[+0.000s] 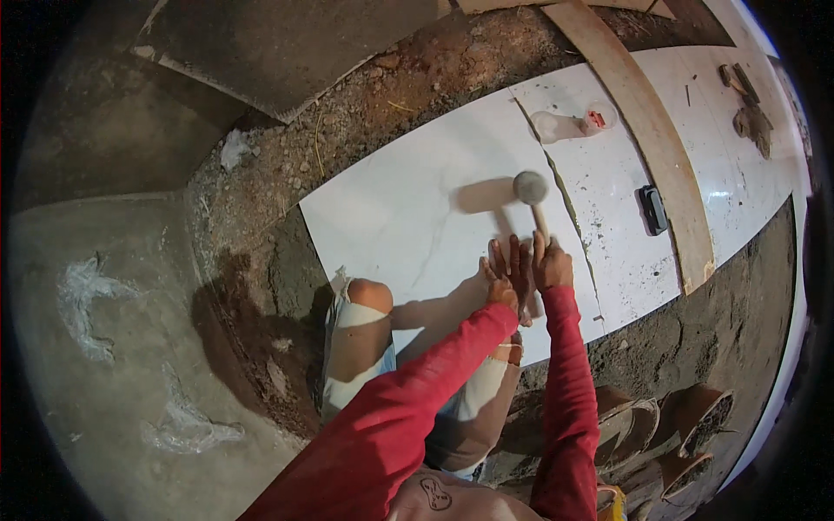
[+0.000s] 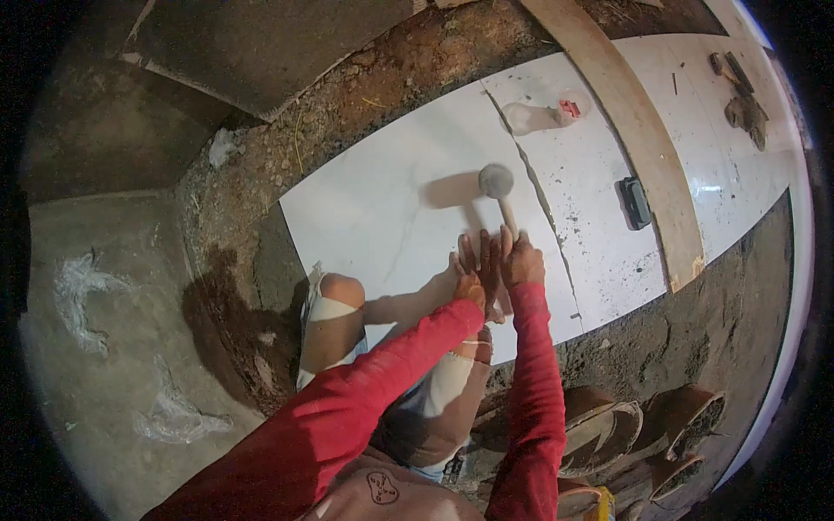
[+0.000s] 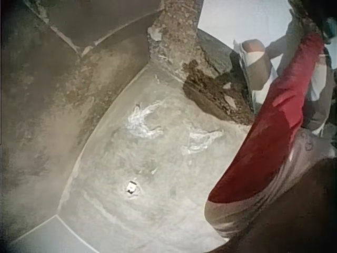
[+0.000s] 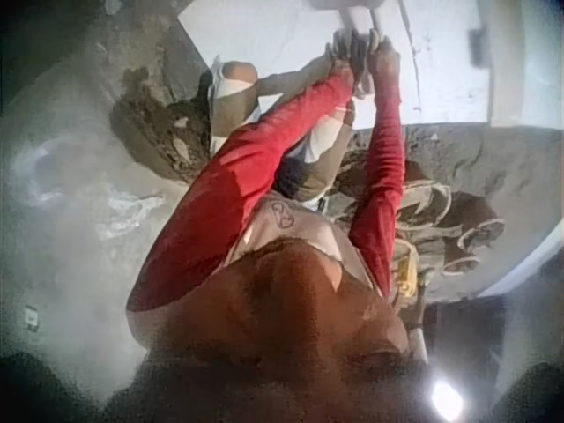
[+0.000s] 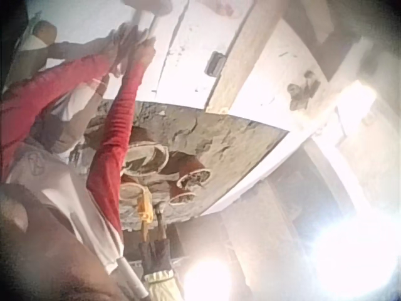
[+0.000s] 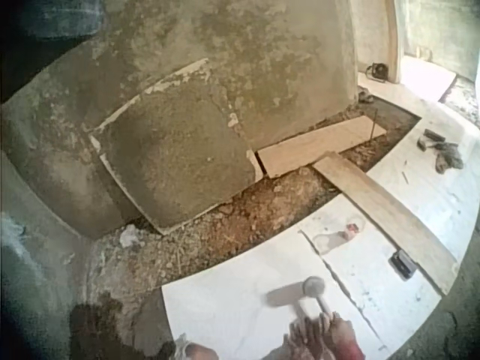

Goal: The person prepares the ground with wet mortar using a trowel, places a large white floor tile onto the mortar, and then uses a rubber mallet to tap the tile into place before wiping the surface with a cloth.

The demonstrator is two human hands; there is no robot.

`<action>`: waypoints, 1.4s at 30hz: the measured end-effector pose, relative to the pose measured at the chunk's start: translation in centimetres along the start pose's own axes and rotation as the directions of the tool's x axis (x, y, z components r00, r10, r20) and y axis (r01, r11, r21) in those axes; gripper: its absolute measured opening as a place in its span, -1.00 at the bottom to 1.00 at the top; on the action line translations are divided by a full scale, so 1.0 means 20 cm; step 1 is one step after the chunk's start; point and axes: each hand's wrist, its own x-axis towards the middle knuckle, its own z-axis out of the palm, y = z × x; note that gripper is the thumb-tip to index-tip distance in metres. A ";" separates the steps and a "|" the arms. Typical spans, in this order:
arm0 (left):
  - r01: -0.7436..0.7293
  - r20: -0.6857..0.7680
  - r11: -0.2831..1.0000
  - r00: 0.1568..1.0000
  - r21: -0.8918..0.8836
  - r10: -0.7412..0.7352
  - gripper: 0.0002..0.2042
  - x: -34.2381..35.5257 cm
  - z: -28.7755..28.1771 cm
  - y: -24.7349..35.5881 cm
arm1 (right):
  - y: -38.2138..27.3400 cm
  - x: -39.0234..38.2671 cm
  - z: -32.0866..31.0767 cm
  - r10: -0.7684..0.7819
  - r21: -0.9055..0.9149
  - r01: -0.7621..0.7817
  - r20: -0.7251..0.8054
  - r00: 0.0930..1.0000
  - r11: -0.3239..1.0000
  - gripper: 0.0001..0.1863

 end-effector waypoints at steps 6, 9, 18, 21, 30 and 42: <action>0.008 0.020 1.000 1.000 -0.027 -0.007 0.58 0.01 -0.03 -0.06 | -0.13 0.01 -0.06 -0.146 0.221 0.185 -0.184 0.972 0.958 -0.65; -0.005 0.057 0.995 0.998 -0.099 0.011 0.55 -0.05 -0.04 -0.06 | -0.20 0.00 -0.13 -0.084 0.120 0.095 -0.093 0.992 0.988 -0.64; -0.015 -0.037 0.986 0.999 -0.167 0.009 0.61 -0.01 0.07 -0.10 | -0.20 -0.10 -0.11 -0.052 0.230 0.104 -0.225 0.973 0.968 -0.53; -0.067 -0.075 0.990 0.995 -0.122 0.058 0.62 0.06 -0.02 0.02 | 0.11 0.01 -0.09 -0.157 0.023 0.168 -0.252 0.955 0.986 -0.49; -0.021 -0.131 1.000 0.991 0.019 0.024 0.63 -0.05 -0.06 -0.04 | 0.13 0.23 0.02 -0.156 -0.127 0.133 -0.194 0.969 0.983 -0.39; -0.246 -0.289 0.950 0.939 -0.194 0.184 0.57 0.02 0.09 -0.12 | -0.12 0.26 -0.09 -0.464 -0.187 0.425 -0.394 0.794 0.886 -0.54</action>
